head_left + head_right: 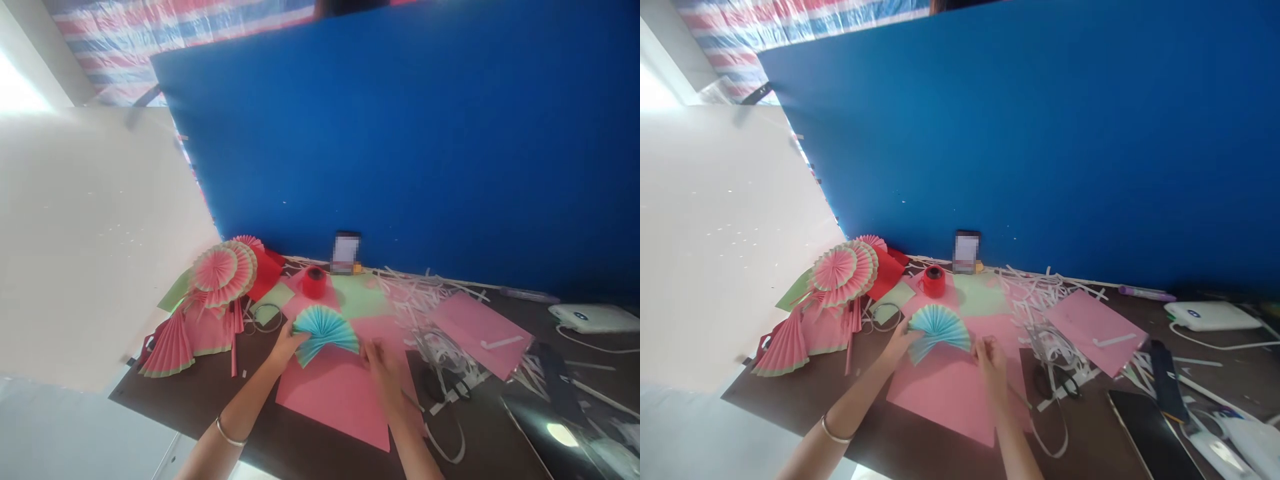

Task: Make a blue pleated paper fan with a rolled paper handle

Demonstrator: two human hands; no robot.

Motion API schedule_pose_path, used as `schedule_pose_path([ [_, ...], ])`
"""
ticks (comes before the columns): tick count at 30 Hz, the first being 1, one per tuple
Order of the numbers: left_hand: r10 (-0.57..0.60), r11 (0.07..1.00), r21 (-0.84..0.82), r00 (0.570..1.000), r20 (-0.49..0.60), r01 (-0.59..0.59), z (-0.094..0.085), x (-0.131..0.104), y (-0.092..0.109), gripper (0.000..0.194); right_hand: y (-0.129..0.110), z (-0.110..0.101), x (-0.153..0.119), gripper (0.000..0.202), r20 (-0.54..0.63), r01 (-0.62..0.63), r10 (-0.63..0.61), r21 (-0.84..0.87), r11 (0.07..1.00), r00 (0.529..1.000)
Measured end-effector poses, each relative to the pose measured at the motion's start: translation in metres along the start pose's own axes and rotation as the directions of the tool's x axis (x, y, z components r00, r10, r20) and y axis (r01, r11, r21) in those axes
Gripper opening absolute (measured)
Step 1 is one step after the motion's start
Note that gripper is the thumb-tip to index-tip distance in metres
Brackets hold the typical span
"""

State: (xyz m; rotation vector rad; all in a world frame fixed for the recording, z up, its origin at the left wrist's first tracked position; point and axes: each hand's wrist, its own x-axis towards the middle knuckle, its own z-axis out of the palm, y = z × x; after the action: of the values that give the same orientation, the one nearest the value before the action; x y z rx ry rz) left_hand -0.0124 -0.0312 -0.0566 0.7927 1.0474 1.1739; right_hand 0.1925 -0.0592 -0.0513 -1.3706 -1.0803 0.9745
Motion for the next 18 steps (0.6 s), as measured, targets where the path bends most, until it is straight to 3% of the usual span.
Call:
schedule_pose_path([
  [3,0.108,0.963,0.242,0.993,0.057,-0.118,0.000,0.001,-0.009,0.037,0.011,0.002,-0.003,0.033,-0.037,0.085,-0.091,-0.148,0.985,0.995],
  [6,0.243,0.860,0.444,0.967,0.078,-0.252,-0.004,-0.003,-0.016,0.039,0.017,0.001,-0.003,0.031,-0.084,0.112,-0.131,-0.204,0.973,0.988],
  [8,0.420,0.724,0.583,0.906,0.051,-0.368,-0.006,-0.010,-0.016,0.051,0.017,-0.001,-0.002,0.032,-0.138,0.122,-0.155,-0.220,0.968,0.978],
  [10,0.570,0.583,0.672,0.819,0.062,-0.457,-0.001,-0.018,-0.006,0.047,0.015,-0.002,-0.002,0.032,-0.179,0.129,-0.171,-0.224,0.966,0.969],
  [12,0.637,0.484,0.682,0.755,0.155,-0.548,0.012,-0.028,0.013,0.028,0.012,-0.002,-0.004,0.031,-0.186,0.127,-0.170,-0.221,0.967,0.968],
  [14,0.640,0.454,0.604,0.711,0.290,-0.655,0.029,-0.039,0.039,0.021,0.012,0.000,-0.006,0.030,-0.161,0.131,-0.166,-0.212,0.969,0.973],
  [17,0.540,0.539,0.390,0.661,0.521,-0.747,0.043,-0.068,0.069,0.022,0.012,0.003,-0.010,0.028,-0.116,0.128,-0.157,-0.226,0.966,0.981],
  [18,0.487,0.580,0.369,0.672,0.558,-0.726,0.041,-0.085,0.071,0.022,0.012,0.004,-0.011,0.027,-0.104,0.129,-0.158,-0.245,0.961,0.982],
])
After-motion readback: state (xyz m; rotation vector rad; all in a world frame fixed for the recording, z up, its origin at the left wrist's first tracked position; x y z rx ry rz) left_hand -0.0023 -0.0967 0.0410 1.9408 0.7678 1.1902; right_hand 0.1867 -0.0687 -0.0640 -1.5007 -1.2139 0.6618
